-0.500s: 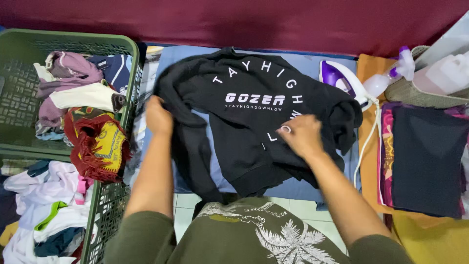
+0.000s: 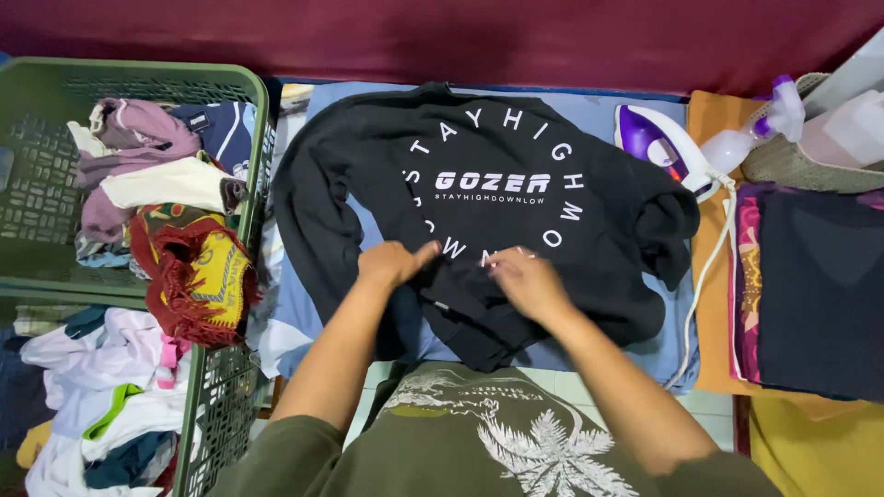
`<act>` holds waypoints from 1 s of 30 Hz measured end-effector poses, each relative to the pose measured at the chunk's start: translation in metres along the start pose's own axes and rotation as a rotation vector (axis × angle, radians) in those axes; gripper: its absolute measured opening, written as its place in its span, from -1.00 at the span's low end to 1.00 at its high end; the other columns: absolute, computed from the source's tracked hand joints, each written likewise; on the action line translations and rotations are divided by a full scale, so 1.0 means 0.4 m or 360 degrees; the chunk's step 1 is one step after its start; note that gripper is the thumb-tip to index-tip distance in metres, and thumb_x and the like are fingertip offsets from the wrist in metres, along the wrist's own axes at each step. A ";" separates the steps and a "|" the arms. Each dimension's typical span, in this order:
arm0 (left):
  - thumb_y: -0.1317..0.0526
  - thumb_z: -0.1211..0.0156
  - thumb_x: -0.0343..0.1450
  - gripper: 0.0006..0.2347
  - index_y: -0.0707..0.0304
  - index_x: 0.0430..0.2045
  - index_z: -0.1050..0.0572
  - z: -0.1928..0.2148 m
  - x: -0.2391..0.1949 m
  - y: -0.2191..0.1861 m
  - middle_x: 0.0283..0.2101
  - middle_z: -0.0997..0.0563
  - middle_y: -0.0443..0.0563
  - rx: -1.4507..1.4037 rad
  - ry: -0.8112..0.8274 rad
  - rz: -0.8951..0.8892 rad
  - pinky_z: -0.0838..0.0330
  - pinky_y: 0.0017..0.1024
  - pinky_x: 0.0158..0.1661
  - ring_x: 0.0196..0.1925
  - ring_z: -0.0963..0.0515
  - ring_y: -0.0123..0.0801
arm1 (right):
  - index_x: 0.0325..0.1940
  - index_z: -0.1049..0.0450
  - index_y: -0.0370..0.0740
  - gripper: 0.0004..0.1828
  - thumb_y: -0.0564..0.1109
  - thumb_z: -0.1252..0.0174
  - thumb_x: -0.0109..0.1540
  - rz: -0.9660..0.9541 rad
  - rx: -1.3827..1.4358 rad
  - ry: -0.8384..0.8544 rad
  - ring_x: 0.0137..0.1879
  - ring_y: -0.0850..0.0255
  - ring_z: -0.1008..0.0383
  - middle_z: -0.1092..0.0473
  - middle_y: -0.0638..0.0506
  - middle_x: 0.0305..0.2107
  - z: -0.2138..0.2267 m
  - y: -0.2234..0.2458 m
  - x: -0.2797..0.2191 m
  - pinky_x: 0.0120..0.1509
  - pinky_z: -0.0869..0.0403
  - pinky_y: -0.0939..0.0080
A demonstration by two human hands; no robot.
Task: Ironing a black sweatshirt on a flat surface using an electric iron.
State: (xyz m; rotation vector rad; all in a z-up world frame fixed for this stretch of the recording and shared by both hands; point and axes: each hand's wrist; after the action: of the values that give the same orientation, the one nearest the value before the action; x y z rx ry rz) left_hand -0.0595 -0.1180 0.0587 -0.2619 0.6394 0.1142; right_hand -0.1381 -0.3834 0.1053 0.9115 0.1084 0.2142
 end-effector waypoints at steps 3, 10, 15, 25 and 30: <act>-0.47 -0.09 0.25 -0.15 0.47 0.06 -0.45 -0.085 -0.008 0.037 0.09 -0.58 0.35 0.0086 0.0125 -0.0026 -0.46 -0.16 0.13 0.17 -0.58 0.05 | -0.14 -0.58 -0.23 -0.85 -0.14 -0.16 0.28 -0.0178 -0.0558 -0.0819 -0.01 -0.12 -0.50 -0.53 -0.15 -0.20 0.142 -0.105 -0.097 0.12 -0.45 -0.06; 0.02 -0.27 0.34 -0.58 0.31 -0.04 -0.46 -0.374 0.201 0.149 -0.06 -0.63 0.36 -0.0460 -0.0317 -0.0230 -0.46 -0.09 0.01 0.03 -0.60 0.15 | -0.11 -0.62 -0.41 -0.28 0.39 -0.11 0.41 -0.1608 -0.0614 -0.0511 0.04 -0.25 -0.49 -0.53 -0.42 -0.11 0.231 -0.444 -0.275 0.15 -0.41 -0.16; 0.27 -0.14 0.39 -0.92 0.19 -0.36 -0.37 -0.452 0.271 0.154 -0.45 -0.40 0.03 -0.2122 -0.0375 0.0067 -0.24 -0.26 -0.46 -0.45 -0.37 -0.26 | 0.25 -0.47 -0.18 -0.49 0.08 -0.22 0.28 -0.1115 0.1088 -0.0487 0.07 0.13 -0.53 -0.51 -0.07 0.05 0.186 -0.532 -0.268 0.15 -0.46 0.13; 0.41 0.01 0.37 -0.80 0.18 -0.17 -0.34 -0.289 0.171 0.336 -0.32 -0.46 0.02 -0.2080 -0.1123 0.0074 -0.40 -0.28 -0.25 -0.30 -0.44 -0.30 | 0.39 -0.38 -0.15 -0.29 0.29 -0.16 0.28 -0.1623 0.0821 -0.0249 0.12 0.12 -0.51 -0.48 -0.09 0.15 0.334 -0.411 -0.356 0.06 -0.43 0.08; 0.30 -0.02 0.42 -0.72 0.24 0.02 -0.29 -0.253 0.153 0.411 -0.05 -0.59 0.42 -0.1081 -0.0844 0.0184 -0.43 -0.09 0.03 0.00 -0.58 0.16 | 0.31 -0.35 -0.28 -0.19 0.14 -0.36 0.08 -0.1373 0.0266 0.0511 0.03 -0.02 -0.59 -0.54 -0.22 0.04 0.300 -0.657 -0.377 0.04 -0.57 0.01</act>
State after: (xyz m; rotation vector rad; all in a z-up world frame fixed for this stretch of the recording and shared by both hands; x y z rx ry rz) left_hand -0.0992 0.0133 -0.0902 -0.8180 0.0655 0.4973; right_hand -0.2265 -0.6667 -0.0296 0.9159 0.8065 -0.4611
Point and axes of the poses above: each hand's wrist, its own x-axis towards the middle knuckle, its own z-axis out of the back of the hand, y = z × x
